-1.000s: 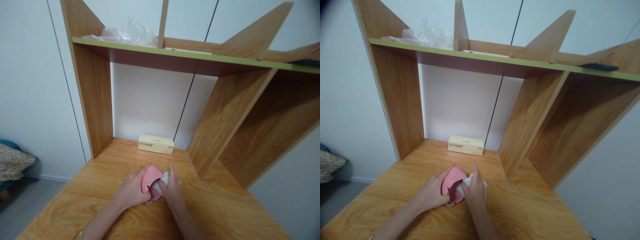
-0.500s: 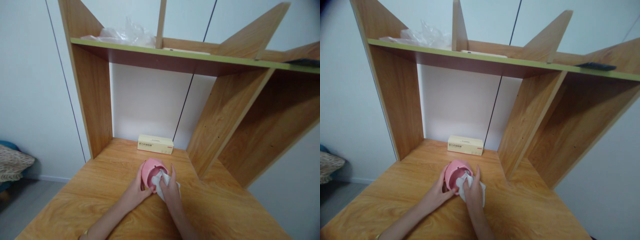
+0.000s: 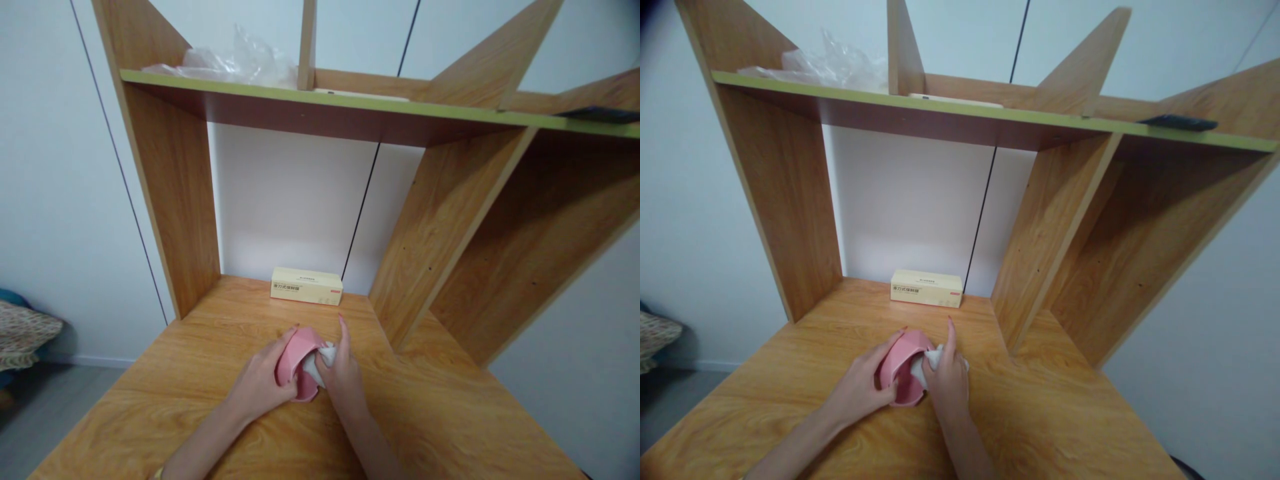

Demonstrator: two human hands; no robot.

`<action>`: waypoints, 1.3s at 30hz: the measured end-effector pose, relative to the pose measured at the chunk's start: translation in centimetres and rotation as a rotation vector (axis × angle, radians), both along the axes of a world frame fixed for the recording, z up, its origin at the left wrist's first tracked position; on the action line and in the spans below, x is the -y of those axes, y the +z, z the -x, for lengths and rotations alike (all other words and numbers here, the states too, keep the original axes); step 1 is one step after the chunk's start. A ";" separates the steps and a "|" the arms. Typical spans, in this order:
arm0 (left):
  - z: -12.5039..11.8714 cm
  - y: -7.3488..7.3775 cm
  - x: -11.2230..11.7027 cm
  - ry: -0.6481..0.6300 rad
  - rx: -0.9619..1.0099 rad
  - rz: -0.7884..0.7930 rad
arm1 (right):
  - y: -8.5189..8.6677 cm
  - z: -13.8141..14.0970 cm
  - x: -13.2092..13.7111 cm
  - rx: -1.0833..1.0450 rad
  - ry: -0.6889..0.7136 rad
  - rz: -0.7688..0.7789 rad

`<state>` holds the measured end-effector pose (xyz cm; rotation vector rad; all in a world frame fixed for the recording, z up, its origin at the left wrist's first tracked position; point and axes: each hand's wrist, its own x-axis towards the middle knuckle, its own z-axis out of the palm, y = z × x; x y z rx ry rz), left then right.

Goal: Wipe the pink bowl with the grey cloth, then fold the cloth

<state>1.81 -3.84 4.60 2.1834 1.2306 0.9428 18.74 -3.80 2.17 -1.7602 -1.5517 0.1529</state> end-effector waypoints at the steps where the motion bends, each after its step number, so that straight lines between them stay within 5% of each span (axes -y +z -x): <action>1: 0.0 0.0 0.0 -0.002 0.001 -0.007 | -0.2 0.1 0.0 0.002 -0.004 0.026; 8: 0.1 -0.2 -0.5 0.037 -0.011 0.002 | -0.8 0.7 -0.6 -0.011 0.004 0.127; 16: 0.2 0.1 -0.2 -0.030 -0.087 -0.010 | -0.2 -0.2 -0.3 0.033 0.019 -0.076; 20: 0.5 0.1 -0.3 -0.029 -0.102 -0.002 | -0.5 0.1 -0.2 -0.011 0.050 -0.015; 26: 0.2 -0.2 -0.4 0.080 0.073 0.097 | -1.1 0.2 -0.3 -0.148 -0.033 0.006; 33: -1.3 -2.0 -0.1 -0.059 0.258 0.175 | -0.9 0.6 -0.4 -0.261 -0.068 0.044; 39: -0.8 -1.2 -0.3 0.096 0.136 0.123 | 0.3 0.7 -0.2 -0.053 -0.136 0.094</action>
